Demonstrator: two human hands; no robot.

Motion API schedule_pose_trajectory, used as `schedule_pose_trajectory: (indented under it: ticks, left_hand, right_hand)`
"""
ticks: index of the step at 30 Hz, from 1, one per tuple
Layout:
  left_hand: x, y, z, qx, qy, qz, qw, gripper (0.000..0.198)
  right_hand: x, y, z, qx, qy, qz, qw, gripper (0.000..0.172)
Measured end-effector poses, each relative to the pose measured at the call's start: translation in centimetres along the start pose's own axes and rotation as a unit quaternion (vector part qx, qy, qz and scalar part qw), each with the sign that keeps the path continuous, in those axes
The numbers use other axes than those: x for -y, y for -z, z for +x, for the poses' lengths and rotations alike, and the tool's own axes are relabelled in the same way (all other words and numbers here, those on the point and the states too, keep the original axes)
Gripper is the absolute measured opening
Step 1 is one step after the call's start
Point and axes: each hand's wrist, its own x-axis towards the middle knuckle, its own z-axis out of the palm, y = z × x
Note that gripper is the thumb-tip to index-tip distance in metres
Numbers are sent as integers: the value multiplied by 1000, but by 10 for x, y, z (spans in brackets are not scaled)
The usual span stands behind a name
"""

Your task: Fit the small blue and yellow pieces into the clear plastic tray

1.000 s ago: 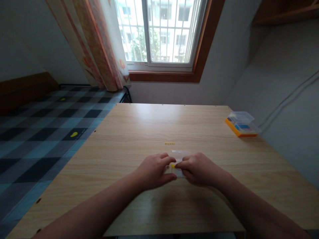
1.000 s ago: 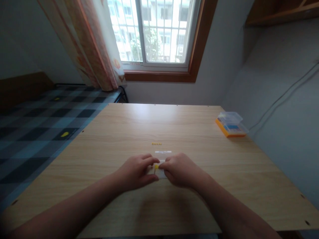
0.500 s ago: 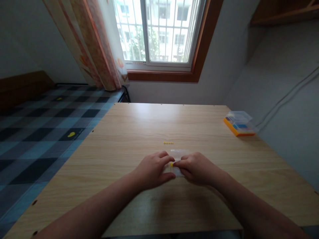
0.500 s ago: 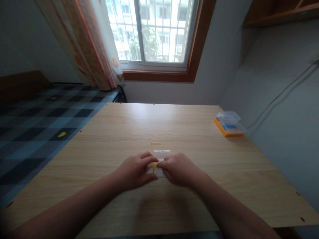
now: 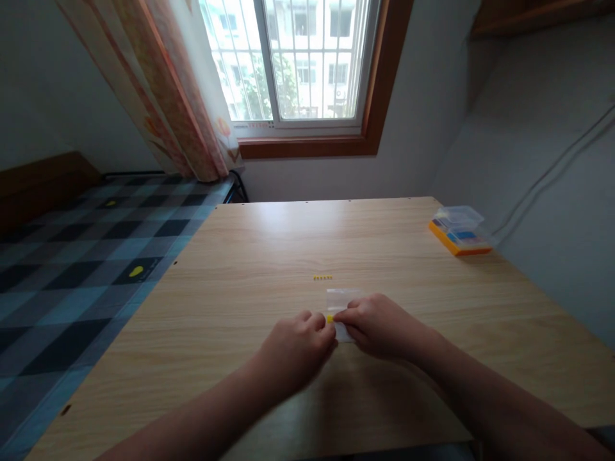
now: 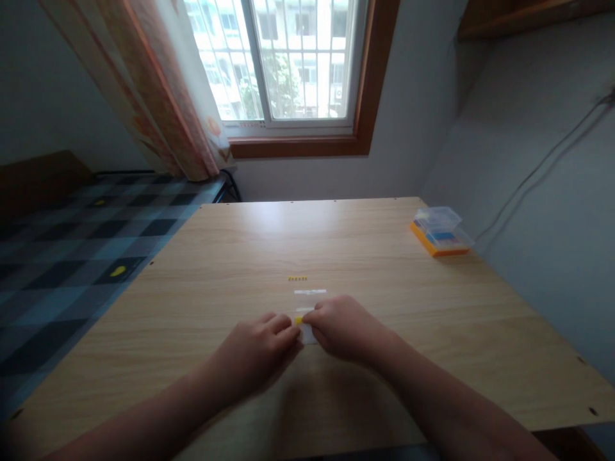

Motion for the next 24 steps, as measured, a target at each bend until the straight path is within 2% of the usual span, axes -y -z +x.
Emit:
schedule_pose_trajectory:
  ticks: [6,12,19,24]
  left_hand:
    - [-25,-6,-5,66,53,40,996,21]
    - [-33,-11,-4,56,79,49,994,28]
    - [-33,-10,3,77,85,25,993,28]
    - [-31,-18,4,45,101,21,994,31]
  right_hand:
    - [10,1,3,32,-16,-26,999,20]
    - [15,-1,2,49,-48,-12,998,17]
    - [17,-3,3,60,-75,2,995,19]
    - [18,-2,4,62,-83,-2,995,22]
